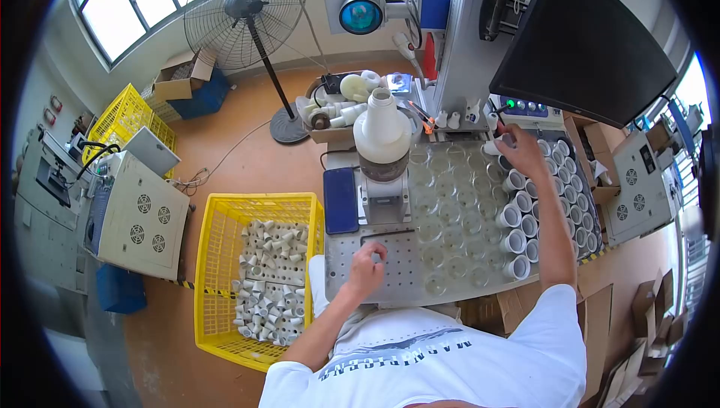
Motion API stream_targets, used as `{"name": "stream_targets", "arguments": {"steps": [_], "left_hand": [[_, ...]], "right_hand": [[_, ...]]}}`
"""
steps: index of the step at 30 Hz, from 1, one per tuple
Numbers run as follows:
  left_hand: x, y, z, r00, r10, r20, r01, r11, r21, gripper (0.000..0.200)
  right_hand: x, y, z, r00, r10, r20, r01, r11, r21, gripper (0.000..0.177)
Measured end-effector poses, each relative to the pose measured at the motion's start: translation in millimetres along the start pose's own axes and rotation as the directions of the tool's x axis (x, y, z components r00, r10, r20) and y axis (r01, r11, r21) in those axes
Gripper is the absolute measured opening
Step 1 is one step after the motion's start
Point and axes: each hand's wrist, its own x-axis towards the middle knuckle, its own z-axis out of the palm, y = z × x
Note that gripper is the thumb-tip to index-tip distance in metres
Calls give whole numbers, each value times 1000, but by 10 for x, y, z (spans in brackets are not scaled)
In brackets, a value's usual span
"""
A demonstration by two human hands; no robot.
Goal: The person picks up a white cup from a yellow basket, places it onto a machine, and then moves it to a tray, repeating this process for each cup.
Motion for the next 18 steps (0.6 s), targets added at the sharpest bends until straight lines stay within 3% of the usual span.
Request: {"name": "stream_targets", "arguments": {"steps": [1, 3, 4, 7, 9, 18], "left_hand": [[-34, -38, 49, 1000, 0, -3, 0, 1000, -2, 15], [-80, -93, 113, 987, -104, 126, 98, 994, 57, 14], [-71, -101, 118, 987, -104, 124, 97, 994, 57, 14], [-64, -100, 101, 976, -185, 116, 188, 982, -14, 15], [-57, -64, 101, 989, -124, 86, 125, 992, -13, 15], [-42, -69, 106, 980, -172, 97, 177, 983, -55, 16]], "right_hand": [[-12, -1, 85, 1000, -3, 0, 3, 1000, -2, 47], [-60, -45, 247, 981, 147, 124, -190, 841, 506, 42], [-79, 80, 438, 993, 103, 54, -116, 826, 552, 37], [-170, 211, 744, 983, 145, 111, -182, 719, 671, 37], [-171, 240, 777, 983, 147, 107, -181, 745, 642, 35], [-186, 264, 712, 979, 122, 160, -200, 687, 698, 35]]}}
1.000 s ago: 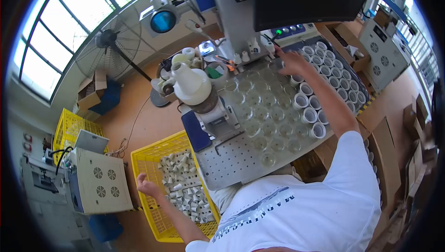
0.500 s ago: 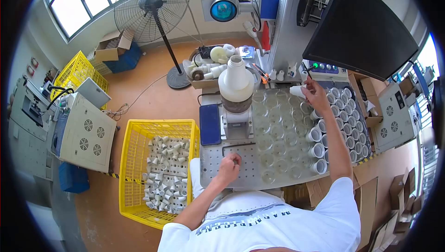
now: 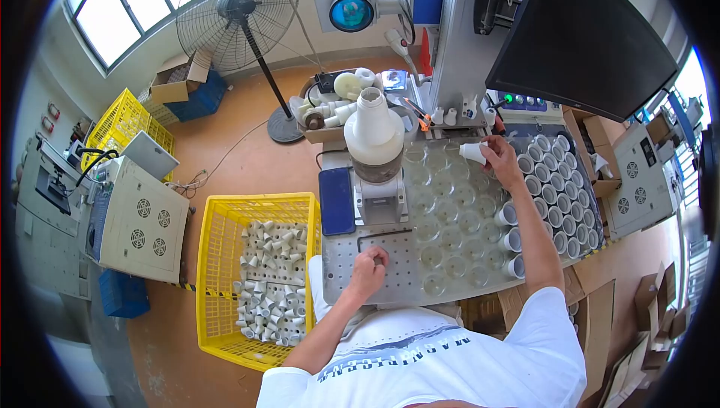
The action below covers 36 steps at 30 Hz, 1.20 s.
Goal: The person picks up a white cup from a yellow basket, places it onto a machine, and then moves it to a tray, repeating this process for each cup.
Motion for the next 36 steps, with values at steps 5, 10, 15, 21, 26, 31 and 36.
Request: {"name": "stream_targets", "arguments": {"steps": [5, 10, 15, 21, 26, 31, 36], "left_hand": [[0, 5, 1, 1000, 1, 0, -1, 1000, 18, 16], [1, -8, 12, 1000, 5, -8, -5, 1000, 8, 16], [-4, -6, 21, 1000, -14, -23, 14, 1000, 7, 17], [-2, 8, 8, 1000, -3, -20, 4, 1000, 13, 20], [114, 123, -210, 998, 6, -68, -11, 997, -72, 22], [642, 798, -862, 928, 97, -359, -156, 978, -141, 21], [1456, 1547, -1305, 734, 352, -581, -428, 904, 7, 33]], "right_hand": [[-32, -73, 14, 1000, 2, 5, -2, 1000, -7, 36], [-33, -67, -1, 1000, -5, 19, 5, 1000, 9, 37], [9, 32, -27, 1000, -1, 15, 0, 1000, 10, 38], [-6, 29, -30, 1000, 1, 13, -1, 1000, 22, 40], [-14, 33, -28, 996, -64, -55, 59, 994, -87, 34], [-36, -72, -40, 999, -48, -17, 45, 991, -128, 32], [47, -358, 8, 996, -89, -8, 89, 995, -47, 32]]}}
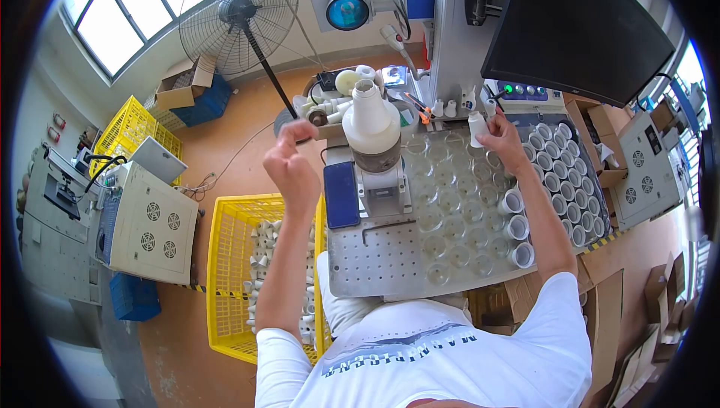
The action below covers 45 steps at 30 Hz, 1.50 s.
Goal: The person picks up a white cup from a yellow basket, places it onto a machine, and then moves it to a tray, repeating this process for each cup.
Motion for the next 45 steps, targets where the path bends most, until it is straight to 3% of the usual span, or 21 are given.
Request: {"name": "stream_targets", "arguments": {"steps": [3, 6, 8, 9, 11, 13, 14, 16, 17, 20, 21, 24, 26, 28, 30, 32, 34, 35, 36, 38, 45], "left_hand": [[453, 277, 283, 986, 163, 14, -163, 970, 179, 37], [579, 349, 679, 998, 60, 21, -62, 986, 154, 37], [586, 287, 794, 922, -192, 336, 239, 965, -104, 33], [571, 376, 730, 923, -195, 332, 242, 965, -105, 33], [527, 712, 449, 949, 87, 303, -92, 996, 2, 28], [408, 822, 87, 976, 151, 159, -164, 984, 73, 25], [334, 749, -148, 990, 118, 74, -128, 981, 146, 25], [144, 454, -653, 993, 56, -105, -21, 950, 310, 25], [31, 268, -897, 981, 30, -191, 49, 918, 394, 25], [-370, -433, -1693, 959, -96, -265, 216, 855, 472, 24], [-517, -716, -2025, 973, -76, -218, 192, 792, 579, 26], [-947, -1368, -2753, 949, -92, -302, 258, 777, 575, 31], [-1220, -1607, -3196, 892, -188, -410, 429, 635, 643, 30], [-1388, -1691, -3380, 876, -225, -427, 473, 573, 669, 31], [-1571, -1890, -3554, 818, -314, -482, 503, 797, 334, 36], [-1387, -1202, -2883, 894, -282, -347, 400, 852, 337, 37], [-1147, -470, -2081, 958, -130, -255, 176, 970, 167, 31], [-1024, -74, -1655, 972, 141, -190, -118, 985, 128, 33], [-948, 304, -1289, 907, 403, -121, -397, 915, 71, 36], [-989, 883, -826, 655, 721, -226, -714, 689, 127, 39], [-1316, 1561, -220, 372, 841, -393, -928, 325, -183, 28]], "right_hand": [[89, -733, 105, 996, -81, 40, 80, 996, 28, 32], [144, -1358, 395, 968, -251, 21, 239, 941, 238, 32], [126, -1722, 667, 934, -356, -25, 334, 847, 414, 33], [66, -1893, 836, 922, -388, -12, 348, 811, 470, 34], [1, -1998, 1144, 909, -416, -8, 357, 771, 528, 35], [-19, -1894, 1379, 825, -562, 60, 482, 755, 444, 37], [-45, -1872, 1409, 828, -558, 61, 477, 757, 447, 37], [-84, -1829, 1453, 889, -436, 137, 426, 899, 99, 38], [-88, -1824, 1468, 893, -429, 133, 419, 903, 100, 38], [-115, -1775, 1511, 876, -476, 79, 453, 868, 205, 32], [-114, -1704, 1500, 864, -499, 68, 491, 865, 108, 30], [-192, -1514, 1192, 857, -514, 28, 508, 854, 112, 26], [-149, -1255, 927, 882, -471, 17, 471, 882, -15, 25], [-37, -869, 454, 962, -268, 58, 269, 881, -389, 31], [10, -296, -75, 973, -153, 174, 232, 620, -750, 47], [-177, -393, -399, 937, 253, 239, 87, 495, -864, 60], [-265, -187, -520, 877, 396, 273, 72, 453, -889, 61], [-316, -108, -526, 889, 370, 269, 109, 400, -910, 59], [-329, -22, -529, 901, 349, 259, 133, 345, -929, 57], [-302, -43, -484, 890, 375, 259, 130, 336, -933, 56], [-421, -67, -511, 902, 362, 237, 135, 285, -949, 52]]}}
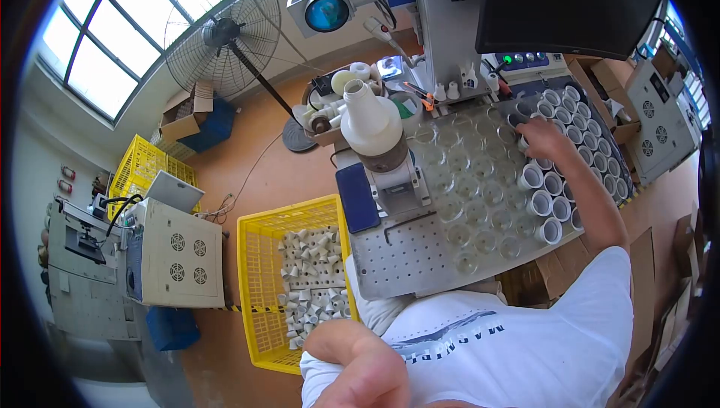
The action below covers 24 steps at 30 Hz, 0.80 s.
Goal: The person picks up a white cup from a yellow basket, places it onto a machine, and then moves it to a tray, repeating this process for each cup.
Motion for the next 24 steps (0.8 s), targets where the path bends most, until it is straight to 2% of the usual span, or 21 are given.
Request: {"name": "stream_targets", "arguments": {"steps": [1, 2, 3, 4, 5, 7, 8, 10, 11, 12, 13, 14, 15, 17, 19, 20, 22, 24], "left_hand": [[-22, 693, -234, 767, -641, -3, 640, 767, -45, 22], [-50, 543, -178, 771, -637, 3, 637, 770, -47, 22], [-120, 359, -121, 900, -435, 38, 437, 899, -45, 21], [-156, 247, -78, 975, -213, 71, 217, 975, -49, 20], [-183, 294, -136, 973, -218, 69, 222, 974, -45, 20], [-209, 546, -450, 941, -295, 164, 314, 944, -106, 28], [-220, 674, -641, 922, -320, 218, 353, 927, -130, 31], [-317, 782, -867, 877, -359, 320, 429, 884, -185, 39], [-749, 523, -314, 983, -32, 179, 81, 958, -276, 27], [-799, 378, -297, 883, -245, 401, 361, 901, -242, 25], [-814, 260, -291, 689, -423, 588, 604, 784, -143, 29], [-786, 70, -214, 312, -633, 709, 942, 303, -144, 27], [-1244, 87, -216, 278, -701, 656, 918, 395, 33, 26], [-1846, 28, -335, 115, -778, 618, 894, 352, 276, 32], [-2372, 167, -674, -130, -817, 562, 866, 183, 466, 35], [-2421, 202, -730, -130, -818, 560, 866, 182, 466, 35], [-2461, 196, -784, -331, -858, 392, 813, -48, 581, 25], [-2439, 185, -752, -334, -870, 362, 813, -72, 577, 22]], "right_hand": [[11, 23, 18, 1000, 0, 11, 0, 999, -33, 51], [24, 40, 0, 1000, 0, 5, 0, 1000, -28, 51], [24, 62, -37, 1000, 5, 6, -5, 1000, 19, 50], [14, 88, -76, 1000, 7, 14, -8, 998, 62, 50], [9, 144, -135, 1000, 6, 20, -8, 998, 61, 50], [-15, 243, -272, 990, 5, -144, 26, 976, 214, 47], [-37, 147, -384, 989, -3, -147, 36, 975, 218, 47], [-98, -91, -625, 937, 35, -348, 160, 842, 515, 34], [1, -106, -546, 937, 52, -347, 188, 759, 623, 38], [147, -118, -380, 935, 50, -350, 192, 758, 624, 38], [313, -109, -171, 930, 36, -367, 254, 659, 708, 39], [443, -105, -17, 923, 25, -384, 308, 549, 777, 41], [479, -190, 83, 914, 77, -398, 321, 461, 827, 41], [615, -230, 372, 894, 131, -428, 338, 430, 837, 40], [654, -221, 435, 870, 182, -457, 360, 397, 844, 39], [645, -218, 426, 879, 184, -439, 352, 371, 859, 38], [633, -214, 405, 885, 185, -427, 345, 352, 870, 37], [622, -235, 428, 864, 188, -468, 366, 404, 838, 35]]}}
